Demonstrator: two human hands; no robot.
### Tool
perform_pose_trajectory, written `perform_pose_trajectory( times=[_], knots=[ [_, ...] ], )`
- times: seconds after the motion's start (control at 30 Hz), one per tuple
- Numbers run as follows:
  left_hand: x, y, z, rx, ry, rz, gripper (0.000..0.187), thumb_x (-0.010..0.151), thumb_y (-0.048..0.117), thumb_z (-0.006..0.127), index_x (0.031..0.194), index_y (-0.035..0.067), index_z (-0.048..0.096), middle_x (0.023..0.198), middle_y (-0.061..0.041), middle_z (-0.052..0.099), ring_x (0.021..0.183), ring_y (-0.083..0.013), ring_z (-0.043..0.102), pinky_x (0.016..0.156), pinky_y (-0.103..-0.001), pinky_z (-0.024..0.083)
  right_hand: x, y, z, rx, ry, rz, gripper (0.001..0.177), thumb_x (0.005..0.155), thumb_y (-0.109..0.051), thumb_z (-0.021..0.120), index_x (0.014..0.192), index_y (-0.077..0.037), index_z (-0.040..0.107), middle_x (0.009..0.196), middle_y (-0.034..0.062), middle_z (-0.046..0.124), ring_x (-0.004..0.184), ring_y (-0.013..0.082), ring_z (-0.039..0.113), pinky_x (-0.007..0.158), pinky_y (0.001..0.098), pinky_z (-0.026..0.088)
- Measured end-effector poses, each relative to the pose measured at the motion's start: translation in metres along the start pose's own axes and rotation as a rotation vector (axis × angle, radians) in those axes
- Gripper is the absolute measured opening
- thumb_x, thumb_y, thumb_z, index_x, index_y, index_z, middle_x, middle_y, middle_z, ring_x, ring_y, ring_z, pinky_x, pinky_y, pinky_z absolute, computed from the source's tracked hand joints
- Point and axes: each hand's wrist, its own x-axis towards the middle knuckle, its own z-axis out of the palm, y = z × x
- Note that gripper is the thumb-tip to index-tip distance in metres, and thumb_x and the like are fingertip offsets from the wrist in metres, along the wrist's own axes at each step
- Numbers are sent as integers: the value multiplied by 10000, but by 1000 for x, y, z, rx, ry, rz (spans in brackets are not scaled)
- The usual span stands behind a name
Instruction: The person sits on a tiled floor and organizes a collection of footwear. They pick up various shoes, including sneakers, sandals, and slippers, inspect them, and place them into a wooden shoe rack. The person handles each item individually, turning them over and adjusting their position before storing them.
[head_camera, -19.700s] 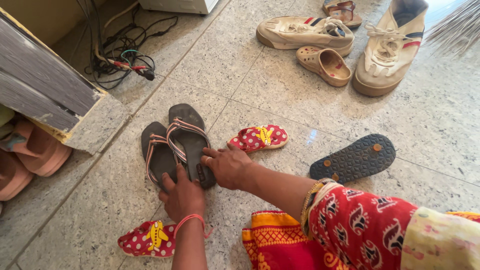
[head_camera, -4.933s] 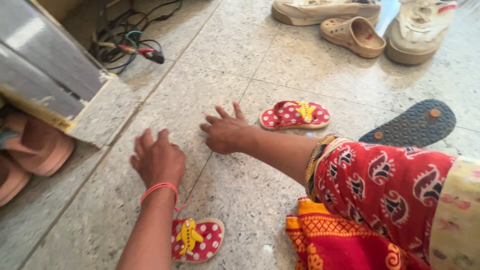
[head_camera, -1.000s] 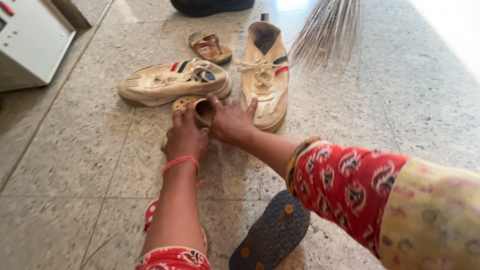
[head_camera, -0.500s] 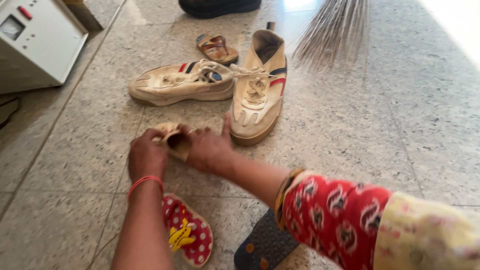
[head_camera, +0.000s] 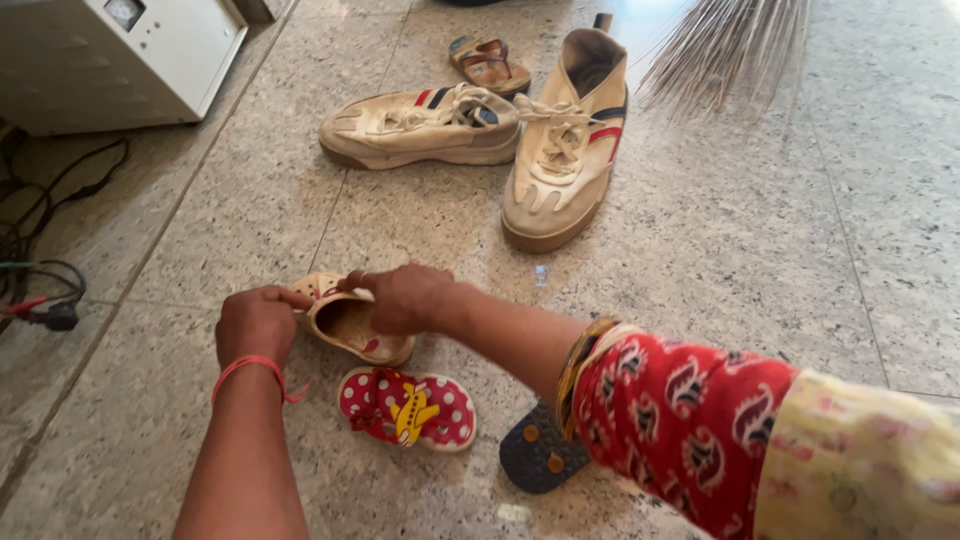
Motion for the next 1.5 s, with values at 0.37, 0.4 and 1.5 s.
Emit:
perform_pose_trajectory(
  times=[0.37, 0.4, 1.5],
  knots=[
    [-18, -44, 27, -172, -88, 186, 648, 900, 140, 633, 1522, 156, 451, 1383, -165, 640, 1253, -278, 631, 1022, -390, 479, 38, 30, 26, -154, 169, -163, 750, 849, -206, 629, 1534, -458, 455, 1184, 118, 746, 1029, 297, 734, 912, 429, 570],
    [-20, -52, 31, -141, -75, 196, 658, 901, 149, 630, 1531, 152, 442, 1382, -174, 640, 1267, -297, 625, 1037, -400, 474, 36, 30, 28, -154, 178, -172, 772, 834, -196, 629, 1536, -460, 443, 1186, 112, 744, 1042, 296, 730, 921, 431, 562],
    [-185, -206, -39, -80, 439, -161, 518, 1001, 303, 542, 1488, 148, 456, 1376, -229, 559, 1240, -422, 564, 1001, -515, 460, -78, -136, 182, -113, 128, -89, 558, 994, -363, 443, 1549, -371, 384, 1712, 90, 66, 1539, 511, -88, 1103, 837, -86]
  ],
)
